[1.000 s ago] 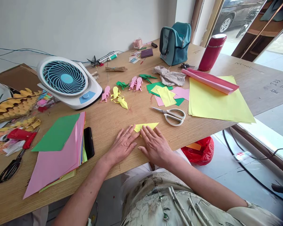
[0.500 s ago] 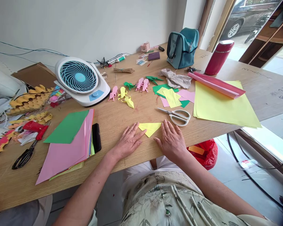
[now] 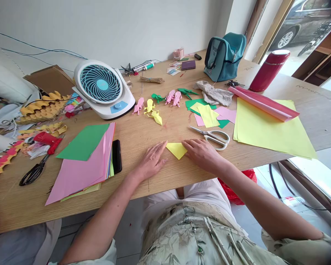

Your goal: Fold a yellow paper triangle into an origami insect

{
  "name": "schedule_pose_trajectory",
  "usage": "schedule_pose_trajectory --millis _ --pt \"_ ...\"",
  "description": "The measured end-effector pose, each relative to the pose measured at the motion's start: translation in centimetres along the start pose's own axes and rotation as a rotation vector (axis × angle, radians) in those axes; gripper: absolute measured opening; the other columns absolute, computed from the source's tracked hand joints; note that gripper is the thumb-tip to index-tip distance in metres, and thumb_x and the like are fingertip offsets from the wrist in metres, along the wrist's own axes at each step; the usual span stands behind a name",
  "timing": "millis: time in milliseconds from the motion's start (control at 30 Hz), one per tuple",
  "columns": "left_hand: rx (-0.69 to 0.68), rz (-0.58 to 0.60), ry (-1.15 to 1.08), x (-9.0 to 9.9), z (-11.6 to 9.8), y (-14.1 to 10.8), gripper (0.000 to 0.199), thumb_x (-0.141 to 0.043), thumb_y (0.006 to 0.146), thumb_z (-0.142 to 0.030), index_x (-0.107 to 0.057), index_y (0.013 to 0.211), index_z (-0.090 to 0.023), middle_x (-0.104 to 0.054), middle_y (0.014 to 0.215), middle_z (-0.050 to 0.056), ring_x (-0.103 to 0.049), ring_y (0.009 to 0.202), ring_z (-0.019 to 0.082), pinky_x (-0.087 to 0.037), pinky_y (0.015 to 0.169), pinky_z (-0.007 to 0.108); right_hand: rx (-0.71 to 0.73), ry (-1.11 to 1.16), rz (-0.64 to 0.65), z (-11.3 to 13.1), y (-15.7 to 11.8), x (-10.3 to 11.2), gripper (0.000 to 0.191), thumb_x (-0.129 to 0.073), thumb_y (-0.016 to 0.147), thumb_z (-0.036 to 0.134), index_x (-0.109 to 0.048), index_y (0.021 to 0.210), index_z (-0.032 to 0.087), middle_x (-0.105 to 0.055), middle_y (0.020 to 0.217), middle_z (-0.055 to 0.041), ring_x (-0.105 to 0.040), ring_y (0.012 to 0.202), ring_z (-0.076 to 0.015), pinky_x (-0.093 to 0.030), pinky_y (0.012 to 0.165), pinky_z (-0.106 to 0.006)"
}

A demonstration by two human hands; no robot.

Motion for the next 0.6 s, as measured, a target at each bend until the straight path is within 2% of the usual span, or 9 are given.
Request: schedule_pose_trajectory --millis 100,200,333,367,467,600 --pt "0.027 -0.112 -0.127 1.2 0.7 1.1 0.059 -0.047 0.099 -0.034 -0.031 0.155 -0.022 -0.050 0.149 0.013 -0.045 0.137 0.028 -0.032 0.115 0.048 0.021 0.025 -0.018 -0.5 0.1 0.4 0.023 -0.046 0.098 0.019 -0.065 0.110 0.013 -0.071 0.109 -0.0151 -0.064 0.097 -0.0275 -0.041 0.079 -0.035" --pt "0.064 -0.218 -0.355 2.2 1.6 2.5 0.054 -0.059 0.090 -0.026 -0.050 0.143 -0.022 -0.061 0.137 0.011 -0.052 0.128 0.028 -0.035 0.112 0.047 -0.012 0.080 -0.074 -1.3 0.3 0.9 0.024 -0.043 0.097 0.016 -0.066 0.092 0.014 -0.071 0.086 -0.0117 -0.062 0.077 -0.0229 -0.036 0.068 -0.033" --pt "0.110 -0.281 -0.545 2.5 3.1 4.6 0.025 -0.068 0.083 -0.028 -0.073 0.106 -0.020 -0.073 0.109 0.008 -0.063 0.106 0.025 -0.045 0.100 0.040 -0.115 0.217 -0.206 -2.9 1.1 1.9 0.028 -0.040 0.099 0.026 -0.065 0.089 0.017 -0.068 0.079 -0.0082 -0.058 0.068 -0.0188 -0.031 0.063 -0.030" --pt "0.119 -0.295 -0.571 2.5 3.5 5.0 0.020 -0.068 0.084 -0.032 -0.074 0.097 -0.019 -0.074 0.100 0.007 -0.064 0.098 0.024 -0.048 0.094 0.037 -0.144 0.264 -0.237 -3.4 1.3 2.1 0.029 -0.040 0.099 0.028 -0.065 0.088 0.018 -0.068 0.076 -0.0069 -0.057 0.066 -0.0176 -0.031 0.061 -0.029" --pt "0.134 -0.327 -0.694 2.6 4.4 5.7 0.030 -0.063 0.087 -0.045 -0.071 0.088 -0.016 -0.073 0.086 0.006 -0.065 0.080 0.018 -0.051 0.077 0.029 -0.212 0.426 -0.286 -4.6 2.2 2.6 0.030 -0.040 0.098 0.032 -0.063 0.084 0.019 -0.064 0.067 -0.0028 -0.053 0.058 -0.0146 -0.031 0.058 -0.028" --pt "0.153 -0.365 -0.830 2.8 4.8 5.2 0.037 -0.065 0.083 -0.051 -0.070 0.086 -0.015 -0.069 0.079 0.002 -0.061 0.069 0.014 -0.050 0.066 0.025 -0.224 0.670 -0.243 -5.3 3.9 2.2 0.032 -0.042 0.097 0.039 -0.064 0.086 0.019 -0.062 0.064 -0.0007 -0.055 0.058 -0.0146 -0.035 0.056 -0.026"
Point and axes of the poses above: each hand's wrist, its own y-axis towards the middle knuckle, its own x-axis out of the back of the hand, z = x × y, the point moved 9 cm from there along y, towards the middle knuckle
